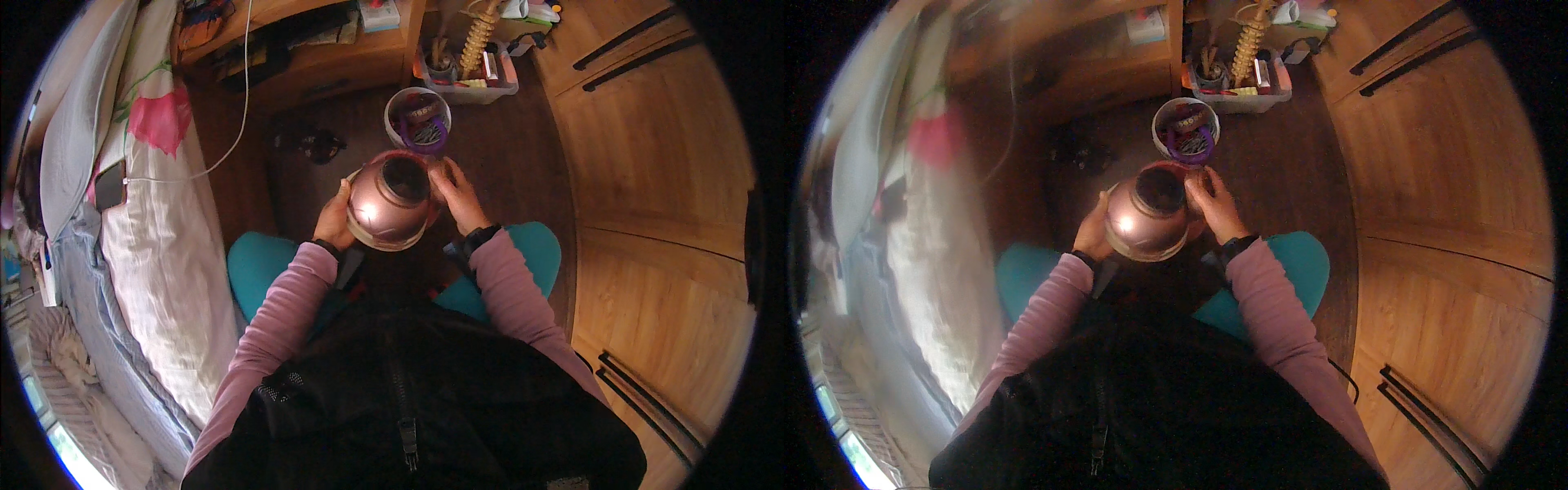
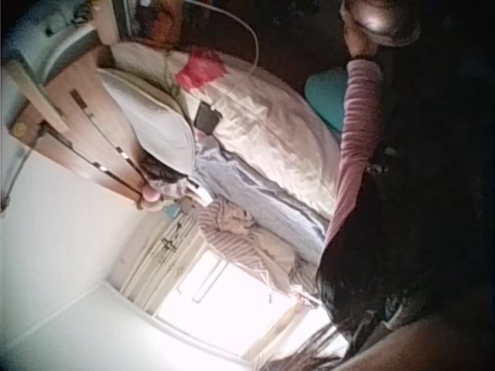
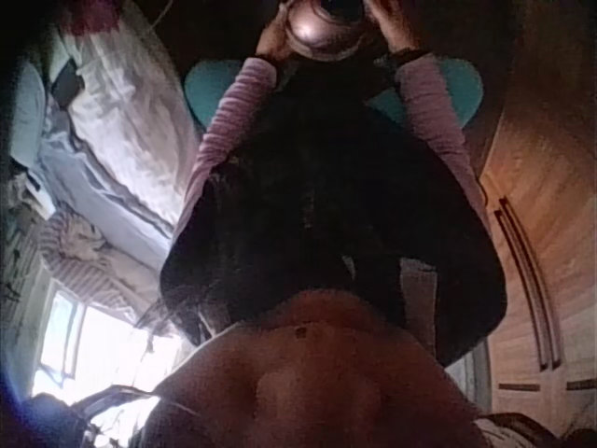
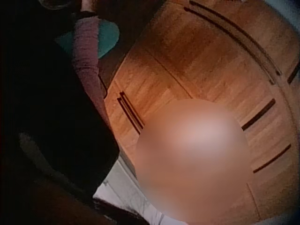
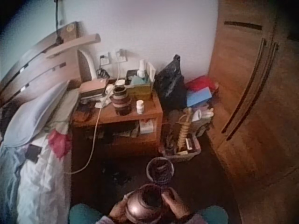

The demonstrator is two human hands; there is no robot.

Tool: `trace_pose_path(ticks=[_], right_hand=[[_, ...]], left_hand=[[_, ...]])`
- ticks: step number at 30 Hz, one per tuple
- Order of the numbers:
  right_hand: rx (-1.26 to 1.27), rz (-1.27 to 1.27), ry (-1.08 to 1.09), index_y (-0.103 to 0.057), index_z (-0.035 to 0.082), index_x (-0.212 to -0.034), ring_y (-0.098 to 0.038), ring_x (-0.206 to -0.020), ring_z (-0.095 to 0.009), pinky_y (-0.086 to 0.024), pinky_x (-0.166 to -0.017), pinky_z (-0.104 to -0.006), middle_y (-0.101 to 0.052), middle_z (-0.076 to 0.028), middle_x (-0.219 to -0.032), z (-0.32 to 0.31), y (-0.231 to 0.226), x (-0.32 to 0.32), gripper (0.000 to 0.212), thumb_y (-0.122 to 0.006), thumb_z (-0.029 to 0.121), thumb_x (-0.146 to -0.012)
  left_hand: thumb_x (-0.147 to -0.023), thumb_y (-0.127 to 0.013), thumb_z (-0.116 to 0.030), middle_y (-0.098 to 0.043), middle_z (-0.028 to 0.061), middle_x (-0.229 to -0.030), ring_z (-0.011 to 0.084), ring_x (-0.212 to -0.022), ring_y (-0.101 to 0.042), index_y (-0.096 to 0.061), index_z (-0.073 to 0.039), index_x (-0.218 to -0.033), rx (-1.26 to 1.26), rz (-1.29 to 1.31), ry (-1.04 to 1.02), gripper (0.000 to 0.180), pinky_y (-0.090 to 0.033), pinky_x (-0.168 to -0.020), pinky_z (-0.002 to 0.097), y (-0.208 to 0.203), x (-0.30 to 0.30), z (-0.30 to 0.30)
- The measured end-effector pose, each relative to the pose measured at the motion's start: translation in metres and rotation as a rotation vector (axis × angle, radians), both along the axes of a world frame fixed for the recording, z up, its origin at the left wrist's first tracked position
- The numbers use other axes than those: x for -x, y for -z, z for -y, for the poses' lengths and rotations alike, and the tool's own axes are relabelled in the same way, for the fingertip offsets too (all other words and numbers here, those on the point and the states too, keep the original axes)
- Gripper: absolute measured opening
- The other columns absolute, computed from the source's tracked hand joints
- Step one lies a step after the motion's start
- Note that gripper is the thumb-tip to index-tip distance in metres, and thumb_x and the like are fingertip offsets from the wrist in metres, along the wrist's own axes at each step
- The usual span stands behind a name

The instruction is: The person walks from the kitchen to the bedroom, picks up a small container, and sits on the floor. They open the container, remove the lid, and then reattach it, completing the assembly.

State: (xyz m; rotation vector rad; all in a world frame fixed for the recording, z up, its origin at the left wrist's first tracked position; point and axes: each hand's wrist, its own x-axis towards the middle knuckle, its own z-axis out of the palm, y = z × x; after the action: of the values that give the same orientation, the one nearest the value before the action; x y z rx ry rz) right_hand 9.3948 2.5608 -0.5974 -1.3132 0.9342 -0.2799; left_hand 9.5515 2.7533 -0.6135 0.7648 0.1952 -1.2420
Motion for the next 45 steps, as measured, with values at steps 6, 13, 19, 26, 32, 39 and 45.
trace_pose_path(ticks=[6, 13, 19, 26, 32, 39, 45], right_hand=[[0.001, 0.089, 0.154, -0.038, -0.002, -0.139, -0.048, -0.12, -0.022, -0.038, -0.1, -0.0327, -0.05, -0.014, -0.131, -0.007, -0.008, -0.002, 0.074, -0.068, 0.039, -0.085], [0.26, 0.048, 0.081, -0.042, -0.004, -0.135, -0.058, -0.108, -0.024, -0.045, -0.091, -0.0341, -0.059, -0.018, -0.119, -0.004, 0.004, 0.002, 0.071, -0.071, 0.033, -0.082], [0.467, 0.013, 0.049, -0.045, -0.002, -0.134, -0.057, -0.11, -0.03, -0.045, -0.092, -0.0378, -0.058, -0.022, -0.121, 0.0, 0.011, 0.004, 0.069, -0.071, 0.033, -0.081], [0.49, -0.055, 0.042, -0.048, 0.001, -0.132, -0.058, -0.107, -0.033, -0.046, -0.092, -0.039, -0.059, -0.023, -0.118, 0.001, 0.011, 0.007, 0.068, -0.074, 0.034, -0.078], [0.587, 0.003, 0.122, -0.048, 0.003, -0.132, -0.057, -0.104, -0.033, -0.045, -0.09, -0.0414, -0.059, -0.019, -0.114, 0.006, -0.002, 0.005, 0.071, -0.076, 0.033, -0.074], [1.172, -0.154, -0.15, -0.045, 0.009, -0.135, -0.051, -0.101, -0.033, -0.042, -0.087, -0.043, -0.054, -0.015, -0.112, -0.006, -0.025, 0.005, 0.077, -0.079, 0.03, -0.069], [1.118, -0.079, -0.14, -0.048, 0.012, -0.133, -0.048, -0.102, -0.037, -0.039, -0.087, -0.0469, -0.053, -0.018, -0.11, -0.01, -0.022, 0.001, 0.078, -0.079, 0.038, -0.066]], left_hand=[[-0.101, -0.038, -0.041, -0.055, 0.0106, -0.129, 0.0252, -0.116, -0.054, -0.047, -0.004, -0.132, -0.008, 0.043, -0.003, 0.049, -0.041, -0.102, 0.0421, -0.001, 0.0, -0.002], [-0.102, -0.031, -0.044, -0.05, 0.0099, -0.136, 0.0262, -0.123, -0.048, -0.043, -0.006, -0.136, -0.017, 0.013, 0.025, 0.052, -0.037, -0.106, 0.0416, 0.008, -0.003, -0.005], [-0.102, -0.031, -0.043, -0.051, 0.0098, -0.135, 0.0262, -0.121, -0.05, -0.044, -0.005, -0.135, -0.059, -0.016, 0.007, 0.052, -0.038, -0.105, 0.0417, 0.01, -0.003, -0.005], [-0.099, -0.045, -0.037, -0.059, 0.012, -0.12, 0.0254, -0.109, -0.058, -0.051, -0.004, -0.127, -0.114, 0.031, -0.057, 0.043, -0.046, -0.096, 0.0406, -0.009, -0.001, -0.002], [-0.087, -0.067, -0.02, -0.061, 0.0082, -0.108, 0.0174, -0.097, -0.058, -0.052, 0.0, -0.122, -0.241, 0.687, 0.177, 0.043, -0.048, -0.085, 0.0331, -0.046, 0.007, 0.008], [-0.079, -0.073, -0.016, -0.06, 0.0105, -0.081, 0.0151, -0.079, -0.057, -0.059, -0.001, -0.107, -0.195, 1.153, 0.358, 0.034, -0.048, -0.072, 0.0331, -0.034, 0.022, 0.021], [-0.079, -0.073, -0.015, -0.063, 0.0127, -0.084, 0.0241, -0.079, -0.061, -0.059, -0.002, -0.102, -0.256, 1.285, 0.354, 0.03, -0.048, -0.073, 0.035, -0.051, 0.024, 0.02]])
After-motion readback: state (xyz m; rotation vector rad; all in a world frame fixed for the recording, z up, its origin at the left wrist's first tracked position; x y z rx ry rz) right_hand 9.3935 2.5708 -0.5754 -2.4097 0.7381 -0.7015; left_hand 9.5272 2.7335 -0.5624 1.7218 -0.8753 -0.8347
